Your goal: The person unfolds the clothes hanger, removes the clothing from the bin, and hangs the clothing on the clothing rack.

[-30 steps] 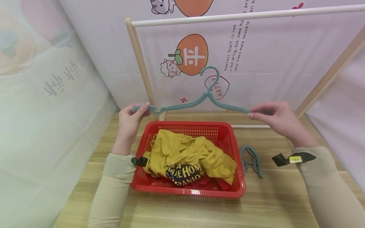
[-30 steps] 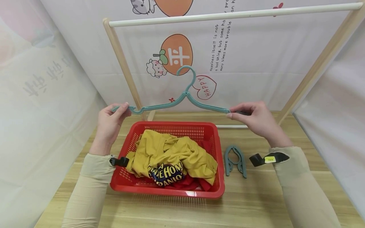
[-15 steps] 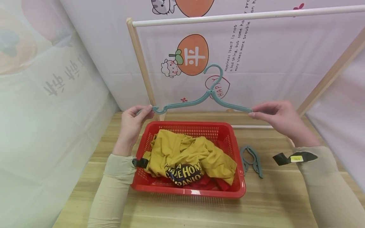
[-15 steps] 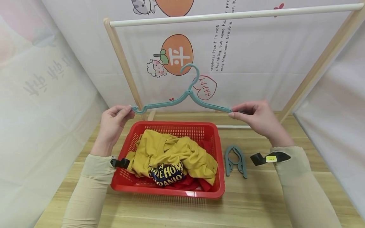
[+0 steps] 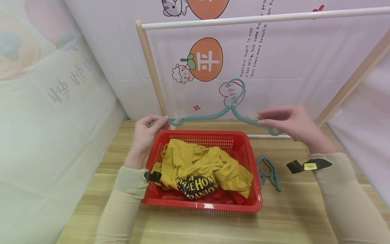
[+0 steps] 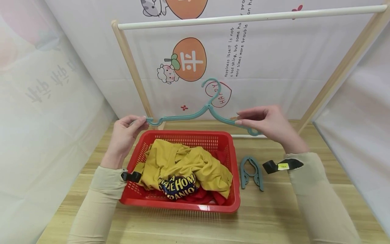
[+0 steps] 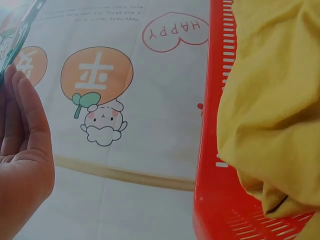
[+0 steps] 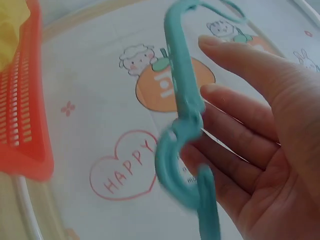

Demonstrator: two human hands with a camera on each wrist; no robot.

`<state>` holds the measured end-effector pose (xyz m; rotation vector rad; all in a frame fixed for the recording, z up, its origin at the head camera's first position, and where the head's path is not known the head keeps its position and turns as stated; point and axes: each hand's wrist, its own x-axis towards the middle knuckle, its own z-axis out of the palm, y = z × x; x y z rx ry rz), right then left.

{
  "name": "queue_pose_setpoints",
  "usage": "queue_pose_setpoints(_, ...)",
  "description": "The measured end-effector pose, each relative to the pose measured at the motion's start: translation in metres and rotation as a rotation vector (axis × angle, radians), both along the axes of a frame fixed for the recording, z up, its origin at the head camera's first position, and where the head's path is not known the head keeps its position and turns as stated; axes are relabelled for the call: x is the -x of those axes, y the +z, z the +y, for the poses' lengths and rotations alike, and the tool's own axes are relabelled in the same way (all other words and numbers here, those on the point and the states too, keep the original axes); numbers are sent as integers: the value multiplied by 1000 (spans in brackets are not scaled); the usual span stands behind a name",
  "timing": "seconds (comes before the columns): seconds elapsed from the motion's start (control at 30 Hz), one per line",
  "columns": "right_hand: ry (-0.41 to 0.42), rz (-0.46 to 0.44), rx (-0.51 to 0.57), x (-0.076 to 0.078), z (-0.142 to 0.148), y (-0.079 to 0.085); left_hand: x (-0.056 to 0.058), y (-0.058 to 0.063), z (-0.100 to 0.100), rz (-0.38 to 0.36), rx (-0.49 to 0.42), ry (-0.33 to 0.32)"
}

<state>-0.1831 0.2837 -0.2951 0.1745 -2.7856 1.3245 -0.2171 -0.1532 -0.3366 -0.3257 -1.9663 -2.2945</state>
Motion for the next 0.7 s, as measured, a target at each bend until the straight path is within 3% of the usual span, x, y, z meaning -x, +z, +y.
queue_pose_setpoints(0.33, 73, 5, -9, 7, -32, 2, 1, -6, 17, 41, 88, -40)
queue_pose_setpoints(0.7, 97, 108, 101, 11, -48, -5, 4, -13, 26, 55, 48, -94)
